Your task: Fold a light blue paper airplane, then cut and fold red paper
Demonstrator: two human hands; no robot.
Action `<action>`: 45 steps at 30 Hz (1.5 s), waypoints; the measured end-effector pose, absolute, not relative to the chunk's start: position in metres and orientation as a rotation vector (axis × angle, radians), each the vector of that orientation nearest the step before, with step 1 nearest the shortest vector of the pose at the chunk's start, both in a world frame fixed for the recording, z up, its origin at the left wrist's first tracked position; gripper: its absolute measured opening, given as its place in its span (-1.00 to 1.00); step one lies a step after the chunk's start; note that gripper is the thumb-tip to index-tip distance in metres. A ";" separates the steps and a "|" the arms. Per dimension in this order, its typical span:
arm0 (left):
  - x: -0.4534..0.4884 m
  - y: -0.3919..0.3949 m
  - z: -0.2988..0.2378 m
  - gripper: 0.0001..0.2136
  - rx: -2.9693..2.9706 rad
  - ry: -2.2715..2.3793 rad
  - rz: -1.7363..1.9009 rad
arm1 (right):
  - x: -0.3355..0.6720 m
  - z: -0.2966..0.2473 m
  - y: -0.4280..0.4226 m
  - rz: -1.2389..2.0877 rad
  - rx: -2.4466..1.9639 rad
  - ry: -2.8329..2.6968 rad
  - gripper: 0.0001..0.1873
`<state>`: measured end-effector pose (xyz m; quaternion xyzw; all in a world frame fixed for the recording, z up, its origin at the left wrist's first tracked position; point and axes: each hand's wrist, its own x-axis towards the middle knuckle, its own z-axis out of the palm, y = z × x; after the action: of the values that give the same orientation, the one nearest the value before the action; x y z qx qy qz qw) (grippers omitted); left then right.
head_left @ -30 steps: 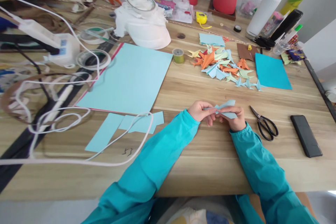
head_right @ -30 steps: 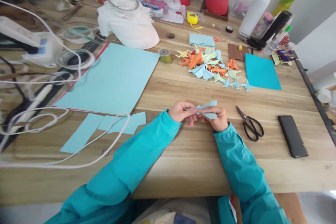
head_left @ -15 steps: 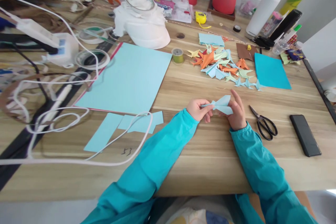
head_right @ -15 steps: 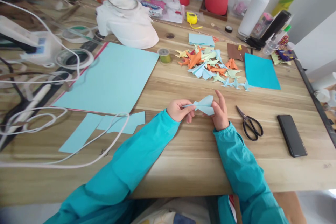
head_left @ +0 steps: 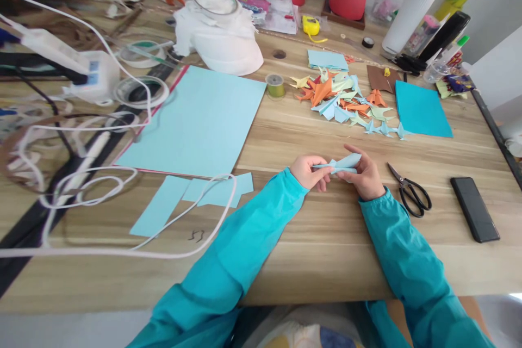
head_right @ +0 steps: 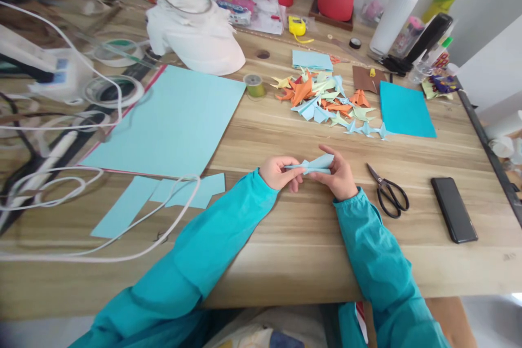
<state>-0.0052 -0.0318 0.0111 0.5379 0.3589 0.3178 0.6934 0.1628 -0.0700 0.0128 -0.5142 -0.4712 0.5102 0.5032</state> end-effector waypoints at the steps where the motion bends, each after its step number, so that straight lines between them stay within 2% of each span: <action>1: -0.006 -0.031 0.011 -0.72 1.202 0.800 0.699 | 0.161 0.014 -0.070 1.212 -1.244 -1.160 -0.16; 5: -0.006 -0.031 0.008 -0.71 1.203 0.792 0.660 | 0.154 0.019 -0.073 1.092 -1.262 -1.237 -0.10; 12: -0.007 -0.030 0.016 -0.67 1.131 0.757 0.652 | 0.151 0.021 -0.075 0.985 -1.385 -1.258 -0.24; 17: -0.010 -0.026 0.018 -0.61 1.073 0.690 0.554 | 0.155 0.019 -0.074 1.011 -1.397 -1.246 -0.30; 23: -0.012 -0.025 0.015 -0.66 1.084 0.662 0.446 | 0.157 0.020 -0.074 1.110 -1.403 -1.214 -0.29; 31: -0.011 -0.027 0.013 -0.70 1.132 0.684 0.471 | 0.158 0.019 -0.073 1.122 -1.438 -1.196 -0.44; 37: -0.011 -0.028 0.011 -0.68 1.131 0.680 0.467 | 0.159 0.017 -0.075 1.121 -1.400 -1.233 -0.62; 45: -0.010 -0.028 0.012 -0.72 1.129 0.680 0.515 | 0.158 0.011 -0.072 1.133 -1.359 -1.068 -0.63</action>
<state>-0.0097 -0.0276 0.0122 0.5187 0.3125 0.2367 0.7598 0.1581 -0.0724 0.0109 -0.5649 -0.4438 0.4710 0.5120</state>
